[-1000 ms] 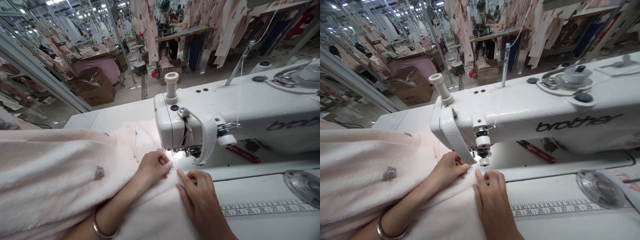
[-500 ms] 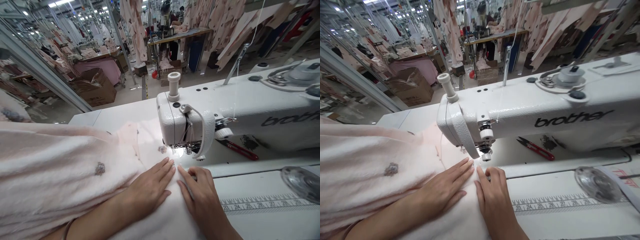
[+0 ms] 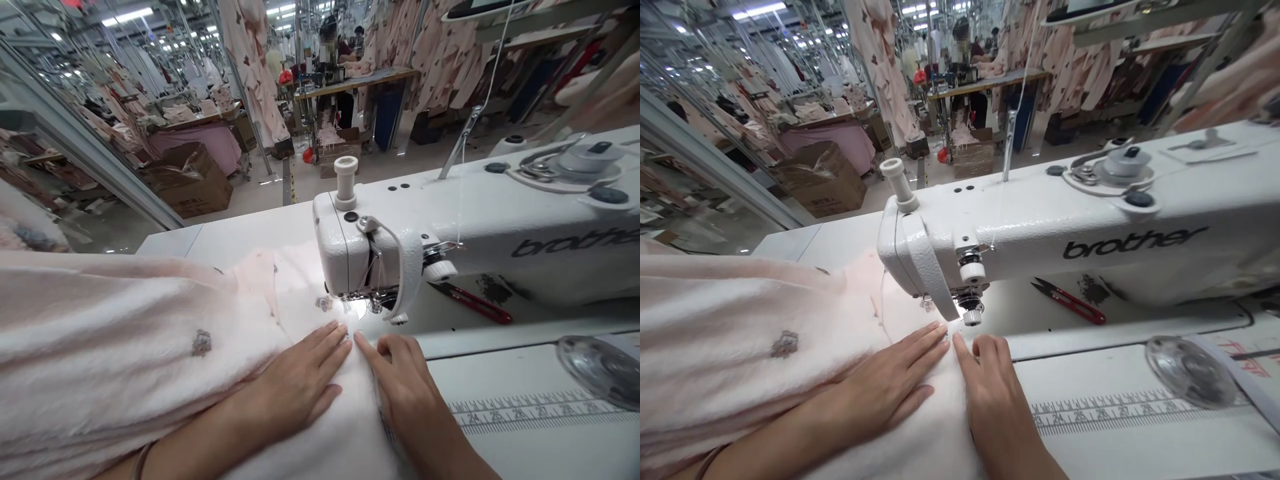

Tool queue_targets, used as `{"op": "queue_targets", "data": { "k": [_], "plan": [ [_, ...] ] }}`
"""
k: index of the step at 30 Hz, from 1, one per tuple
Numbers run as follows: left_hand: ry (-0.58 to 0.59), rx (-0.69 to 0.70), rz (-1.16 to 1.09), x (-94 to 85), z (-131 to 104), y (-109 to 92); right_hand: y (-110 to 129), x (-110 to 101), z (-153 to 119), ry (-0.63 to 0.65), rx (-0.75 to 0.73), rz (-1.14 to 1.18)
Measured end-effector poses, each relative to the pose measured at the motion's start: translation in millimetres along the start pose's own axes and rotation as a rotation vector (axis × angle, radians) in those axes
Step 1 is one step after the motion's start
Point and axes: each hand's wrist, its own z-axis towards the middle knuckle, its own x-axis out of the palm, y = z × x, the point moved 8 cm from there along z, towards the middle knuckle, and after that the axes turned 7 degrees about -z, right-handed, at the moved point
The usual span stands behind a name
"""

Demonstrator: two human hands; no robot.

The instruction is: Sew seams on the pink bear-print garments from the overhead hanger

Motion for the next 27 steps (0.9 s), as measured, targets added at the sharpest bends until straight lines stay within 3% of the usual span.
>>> {"op": "queue_targets", "data": {
  "k": [13,27],
  "plan": [
    [-0.038,0.007,-0.054,-5.1,4.8,23.4,-1.6,11.0,20.7,-0.001,-0.073,-0.229],
    [-0.081,-0.024,-0.133,-9.9,8.5,29.4,-2.8,10.1,25.2,-0.019,-0.073,-0.261]
  ]
}}
